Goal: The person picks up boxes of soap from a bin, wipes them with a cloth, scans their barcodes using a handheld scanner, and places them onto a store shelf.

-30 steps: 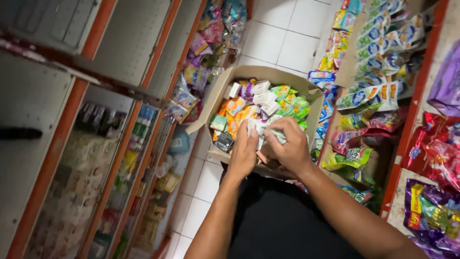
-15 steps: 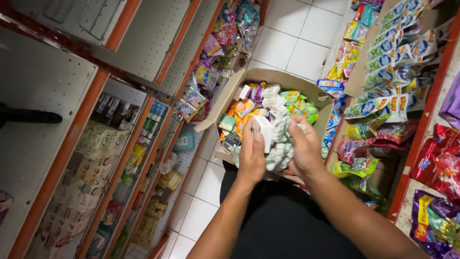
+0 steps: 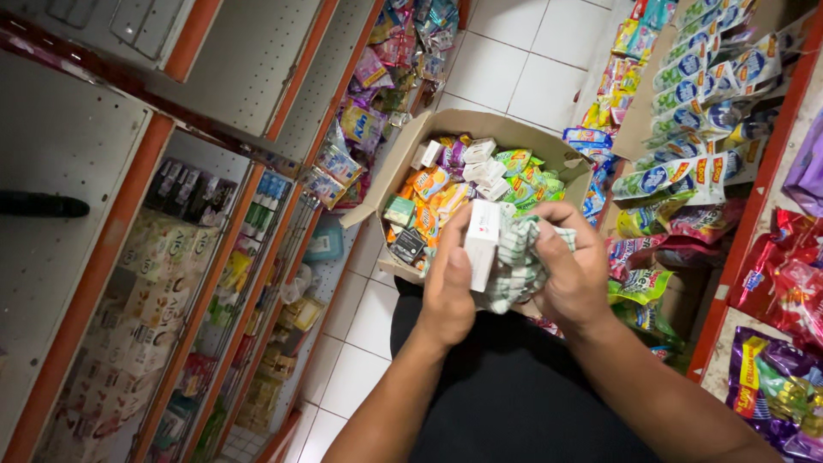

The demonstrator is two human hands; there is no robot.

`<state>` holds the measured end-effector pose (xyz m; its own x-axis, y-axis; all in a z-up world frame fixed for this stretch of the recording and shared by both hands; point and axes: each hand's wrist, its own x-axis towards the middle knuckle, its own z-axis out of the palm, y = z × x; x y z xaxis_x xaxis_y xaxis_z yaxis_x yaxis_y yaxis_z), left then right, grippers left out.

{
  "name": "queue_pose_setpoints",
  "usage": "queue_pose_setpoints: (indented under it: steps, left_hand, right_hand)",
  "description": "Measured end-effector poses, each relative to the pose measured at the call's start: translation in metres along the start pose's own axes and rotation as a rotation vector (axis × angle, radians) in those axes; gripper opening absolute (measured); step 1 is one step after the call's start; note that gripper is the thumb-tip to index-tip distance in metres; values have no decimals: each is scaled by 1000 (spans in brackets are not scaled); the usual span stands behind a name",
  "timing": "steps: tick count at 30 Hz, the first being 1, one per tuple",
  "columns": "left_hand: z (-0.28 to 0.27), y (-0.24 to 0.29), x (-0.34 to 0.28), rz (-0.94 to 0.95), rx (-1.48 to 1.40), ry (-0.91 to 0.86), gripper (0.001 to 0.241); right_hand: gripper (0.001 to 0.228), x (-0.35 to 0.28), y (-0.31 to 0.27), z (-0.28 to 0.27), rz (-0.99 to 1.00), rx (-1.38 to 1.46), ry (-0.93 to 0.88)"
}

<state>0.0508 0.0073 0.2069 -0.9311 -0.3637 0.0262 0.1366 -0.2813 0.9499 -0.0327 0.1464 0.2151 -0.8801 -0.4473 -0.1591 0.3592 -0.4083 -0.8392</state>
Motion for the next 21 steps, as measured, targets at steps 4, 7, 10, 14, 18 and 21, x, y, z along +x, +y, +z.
queue_pose_setpoints:
  steps: [4, 7, 10, 14, 18, 21]
  left_hand:
    - [3, -2, 2, -209, -564, -74, 76]
    - [4, -2, 3, -306, -577, -8, 70]
    - [4, 1, 3, -337, -605, -55, 69]
    - [6, 9, 9, -265, -448, -114, 68]
    - [6, 19, 12, -111, 2, -107, 71]
    - [8, 25, 13, -73, 183, -70, 71]
  right_hand:
    - [25, -1, -17, 10, -39, -5, -89]
    - [23, -1, -30, 17, -144, -513, 23]
    - [22, 0, -40, 22, -262, -789, 31]
    - [25, 1, -49, 29, -332, -793, -92]
    - [27, 6, -52, 33, -438, -918, -188]
    - [23, 10, -49, 36, -437, -905, -164]
